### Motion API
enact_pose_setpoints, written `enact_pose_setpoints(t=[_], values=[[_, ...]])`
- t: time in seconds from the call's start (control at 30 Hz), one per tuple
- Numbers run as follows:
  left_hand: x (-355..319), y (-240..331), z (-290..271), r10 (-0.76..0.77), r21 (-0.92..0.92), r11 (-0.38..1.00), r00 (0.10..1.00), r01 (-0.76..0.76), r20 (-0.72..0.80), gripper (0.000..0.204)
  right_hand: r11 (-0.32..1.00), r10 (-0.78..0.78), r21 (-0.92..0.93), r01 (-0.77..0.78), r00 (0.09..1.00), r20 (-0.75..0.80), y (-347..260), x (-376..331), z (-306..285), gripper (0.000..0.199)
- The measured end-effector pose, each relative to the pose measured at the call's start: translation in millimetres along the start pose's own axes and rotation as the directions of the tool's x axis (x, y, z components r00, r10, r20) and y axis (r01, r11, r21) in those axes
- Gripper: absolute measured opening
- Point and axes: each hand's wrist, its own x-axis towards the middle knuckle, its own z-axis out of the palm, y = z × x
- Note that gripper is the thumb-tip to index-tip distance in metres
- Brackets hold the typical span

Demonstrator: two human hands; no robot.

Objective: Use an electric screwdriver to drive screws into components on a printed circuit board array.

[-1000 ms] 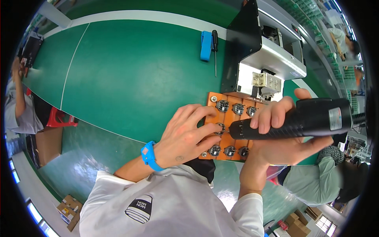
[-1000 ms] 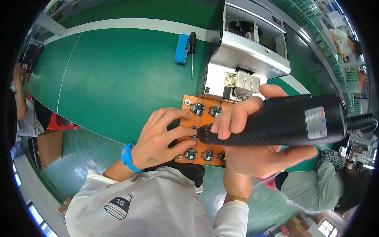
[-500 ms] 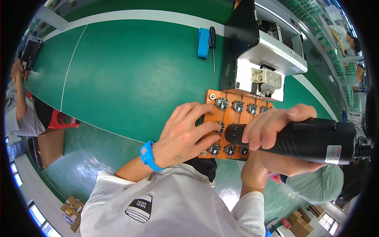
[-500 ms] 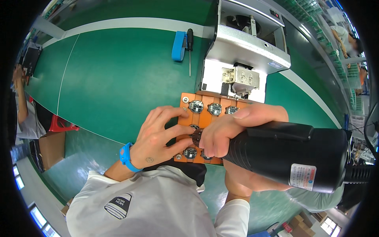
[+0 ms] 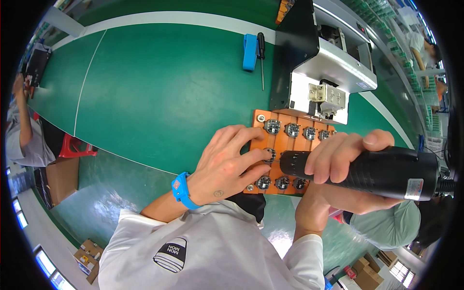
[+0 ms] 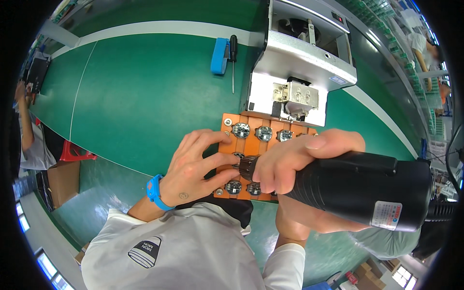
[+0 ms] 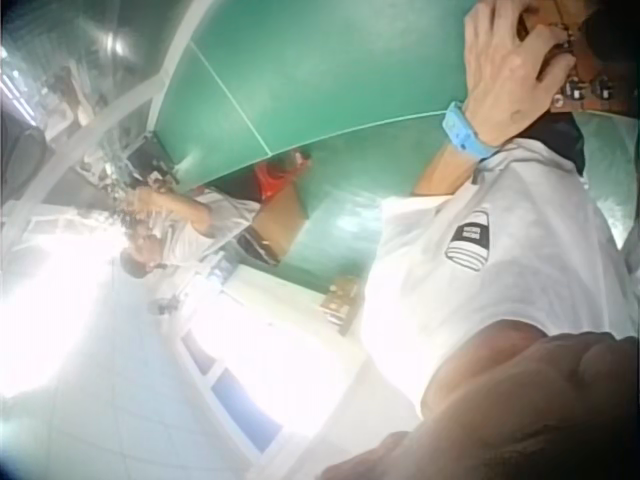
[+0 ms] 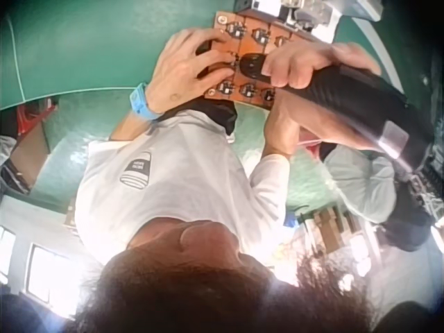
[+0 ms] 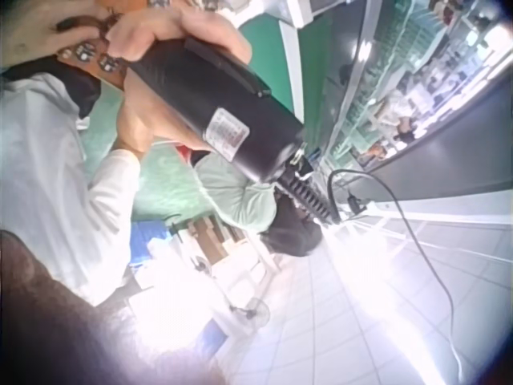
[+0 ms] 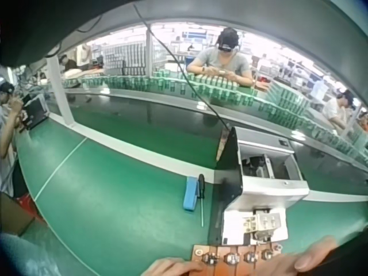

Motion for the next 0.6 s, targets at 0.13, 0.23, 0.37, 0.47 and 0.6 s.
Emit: enact_pose_setpoints(t=[0.13, 0.23, 0.37, 0.47, 0.6], values=[[-1.0, 0.6, -1.4, 0.001, -0.004, 1.000, 1.000, -0.001, 0.025, 0.024, 1.000, 0.009, -0.017, -0.009, 1.000, -0.006, -3.0, -0.8, -0.9, 0.089], [-1.1, 0.7, -0.9, -0.003, -0.001, 1.000, 1.000, 0.003, 0.012, 0.025, 1.000, 0.014, -0.012, -0.014, 1.000, 0.022, -2.9, -0.2, -1.1, 0.087], [-0.5, 0.7, 0.7, -0.008, 0.000, 1.000, 1.000, 0.008, -0.009, 0.027, 1.000, 0.021, -0.013, -0.020, 0.999, 0.027, -4.0, -0.6, 0.2, 0.084], [-0.8, 1.1, 0.6, -0.010, 0.004, 1.000, 1.000, 0.010, -0.011, 0.027, 1.000, 0.031, 0.006, -0.031, 0.999, 0.012, -5.1, -1.3, 1.5, 0.082], [-0.9, 1.2, 1.4, -0.012, 0.009, 1.000, 1.000, 0.012, -0.016, 0.026, 0.998, -0.001, -0.062, 0.003, 0.999, 0.034, -4.6, -0.4, 1.2, 0.080]])
